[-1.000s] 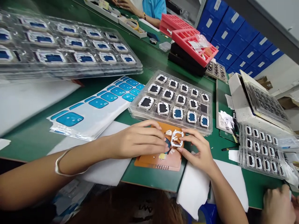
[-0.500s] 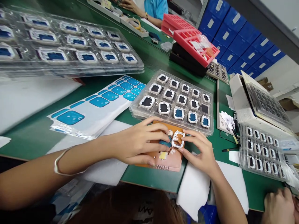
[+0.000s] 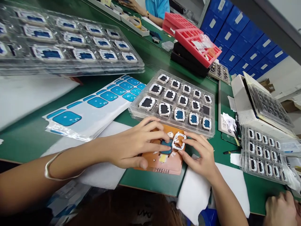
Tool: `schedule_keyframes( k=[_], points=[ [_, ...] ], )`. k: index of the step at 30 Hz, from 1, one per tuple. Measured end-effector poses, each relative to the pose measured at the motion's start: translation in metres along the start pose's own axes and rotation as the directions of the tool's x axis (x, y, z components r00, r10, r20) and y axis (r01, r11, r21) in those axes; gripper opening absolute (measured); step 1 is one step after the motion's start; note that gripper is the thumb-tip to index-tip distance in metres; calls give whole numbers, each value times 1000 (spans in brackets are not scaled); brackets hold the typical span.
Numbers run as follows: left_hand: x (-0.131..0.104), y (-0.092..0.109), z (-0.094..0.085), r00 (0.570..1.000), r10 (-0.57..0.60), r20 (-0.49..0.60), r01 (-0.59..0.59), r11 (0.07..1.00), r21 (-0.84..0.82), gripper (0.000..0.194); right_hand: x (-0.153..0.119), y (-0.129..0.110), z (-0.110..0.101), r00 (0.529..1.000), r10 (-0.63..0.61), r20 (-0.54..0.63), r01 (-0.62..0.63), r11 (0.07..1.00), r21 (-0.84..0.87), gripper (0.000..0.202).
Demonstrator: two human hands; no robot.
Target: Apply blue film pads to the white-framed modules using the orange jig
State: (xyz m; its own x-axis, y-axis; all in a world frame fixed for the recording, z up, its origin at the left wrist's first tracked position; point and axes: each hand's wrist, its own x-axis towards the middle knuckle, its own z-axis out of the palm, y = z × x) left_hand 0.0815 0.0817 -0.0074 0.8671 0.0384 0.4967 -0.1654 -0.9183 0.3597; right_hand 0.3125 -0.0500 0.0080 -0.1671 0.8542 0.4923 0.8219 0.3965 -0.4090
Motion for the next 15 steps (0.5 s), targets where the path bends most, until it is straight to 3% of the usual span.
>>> schedule_keyframes(
  k=[6,10,15],
  points=[
    [1,0,-2,997,42,-61,-42,999,-6,52,1,-3,1,996,-77,-44,77,997,-2,22],
    [2,1,-2,984,-81,-161,82,997,1,40,2,-7,6,996,-83,-19,83,997,11,24],
    [2,2,4,967,-165,-194,172,985,20,50,4,-14,15,998,-62,-21,62,998,28,24]
  ],
)
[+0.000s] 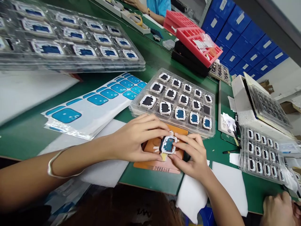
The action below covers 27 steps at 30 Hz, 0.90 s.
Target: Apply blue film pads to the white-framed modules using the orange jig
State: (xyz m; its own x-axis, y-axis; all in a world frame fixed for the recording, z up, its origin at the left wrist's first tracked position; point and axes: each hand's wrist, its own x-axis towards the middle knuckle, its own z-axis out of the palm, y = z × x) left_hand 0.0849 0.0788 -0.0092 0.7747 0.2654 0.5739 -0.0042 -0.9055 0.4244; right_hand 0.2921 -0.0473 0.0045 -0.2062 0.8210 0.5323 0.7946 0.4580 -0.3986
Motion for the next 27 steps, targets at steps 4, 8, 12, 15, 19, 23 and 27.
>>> schedule_keyframes(
  k=[4,8,12,15,19,23,27],
  points=[
    [0,-1,3,1000,-11,-3,11,1000,6,51,1,-2,3,1000,11,6,-11,1000,-1,22],
    [0,1,2,1000,-21,17,20,999,40,47,1,-2,4,1000,-1,15,1,1000,1,21],
    [0,1,2,1000,-21,12,20,997,70,46,0,-2,4,1000,3,16,-3,1000,-1,20],
    [0,-1,2,999,-31,32,29,996,87,48,1,0,6,1000,-1,2,1,1000,3,20],
    [1,-2,2,996,-47,78,43,998,54,46,3,2,12,998,-57,-35,58,998,39,13],
    [3,0,3,999,-50,-2,49,993,-104,49,6,0,9,998,-43,-53,45,999,29,12],
    [3,1,5,998,37,-50,-41,995,-93,71,7,12,-14,991,-45,-122,42,999,-28,16]
  ],
)
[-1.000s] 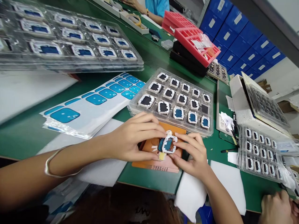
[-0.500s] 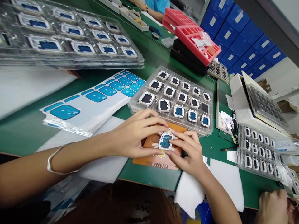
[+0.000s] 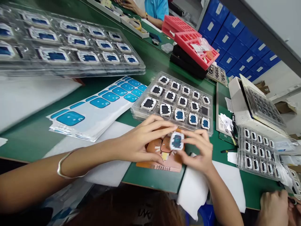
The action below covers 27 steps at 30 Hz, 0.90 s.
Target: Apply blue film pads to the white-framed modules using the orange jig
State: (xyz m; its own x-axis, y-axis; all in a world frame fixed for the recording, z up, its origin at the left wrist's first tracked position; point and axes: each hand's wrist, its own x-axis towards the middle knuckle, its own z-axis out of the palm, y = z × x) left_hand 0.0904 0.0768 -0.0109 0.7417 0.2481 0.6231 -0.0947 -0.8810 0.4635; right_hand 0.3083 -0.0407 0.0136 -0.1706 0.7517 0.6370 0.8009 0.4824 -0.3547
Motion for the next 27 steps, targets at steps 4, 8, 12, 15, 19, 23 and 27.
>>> schedule_keyframes(
  k=[4,8,12,15,19,23,27],
  points=[
    [-3,-5,5,993,115,-8,-111,977,182,45,8,44,-28,950,131,-283,-193,960,-203,13],
    [-3,-13,7,972,185,-141,-138,947,291,27,20,95,-40,879,343,-332,-443,846,-297,31],
    [0,-16,1,966,171,-196,-101,942,320,18,36,121,-39,914,397,-86,-404,867,-291,35],
    [1,-18,-1,958,176,-226,-95,939,332,19,48,120,-37,924,382,-28,-372,876,-308,34],
    [1,-20,-1,933,227,-279,-112,921,373,18,59,100,-31,949,314,22,-290,900,-324,28],
    [4,-17,-6,938,148,-314,-26,932,361,16,61,86,-17,947,291,138,-219,896,-386,25],
    [4,-11,-16,957,-29,-289,126,939,320,21,58,91,-6,931,312,189,-204,875,-440,22]
  ],
)
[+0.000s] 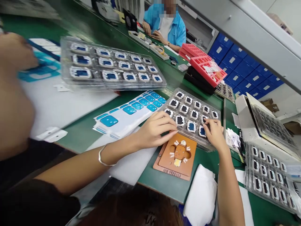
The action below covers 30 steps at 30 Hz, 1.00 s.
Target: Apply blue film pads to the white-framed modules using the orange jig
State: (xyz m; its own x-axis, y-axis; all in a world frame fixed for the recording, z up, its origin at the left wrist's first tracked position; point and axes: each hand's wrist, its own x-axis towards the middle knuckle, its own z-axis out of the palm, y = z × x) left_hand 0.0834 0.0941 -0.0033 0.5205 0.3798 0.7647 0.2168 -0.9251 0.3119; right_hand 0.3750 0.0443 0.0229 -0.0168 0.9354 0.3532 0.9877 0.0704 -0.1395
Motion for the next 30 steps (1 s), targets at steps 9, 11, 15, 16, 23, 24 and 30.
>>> schedule_keyframes(
  k=[9,11,15,16,23,24,30],
  points=[
    [-64,-18,-86,844,-532,69,464,788,404,53,2,23,0,981,-30,-194,57,989,136,32],
    [-80,-31,-105,762,-644,70,546,697,466,54,3,21,-1,977,-14,-213,57,979,194,34],
    [-91,-57,-126,508,-809,294,611,580,539,54,-5,1,-10,953,154,-261,10,845,534,32],
    [-90,-63,-128,490,-796,354,606,604,518,56,-11,-6,-13,944,197,-265,7,791,611,33],
    [-66,-88,-133,406,-744,530,672,636,378,68,-75,-28,-15,963,188,-191,15,674,738,23],
    [-64,-90,-132,393,-750,533,681,626,379,67,-81,-28,-13,970,167,-174,14,682,731,21],
    [-60,-99,-128,390,-748,537,675,629,386,63,-90,-30,-7,981,112,-159,45,664,746,16]
  ],
)
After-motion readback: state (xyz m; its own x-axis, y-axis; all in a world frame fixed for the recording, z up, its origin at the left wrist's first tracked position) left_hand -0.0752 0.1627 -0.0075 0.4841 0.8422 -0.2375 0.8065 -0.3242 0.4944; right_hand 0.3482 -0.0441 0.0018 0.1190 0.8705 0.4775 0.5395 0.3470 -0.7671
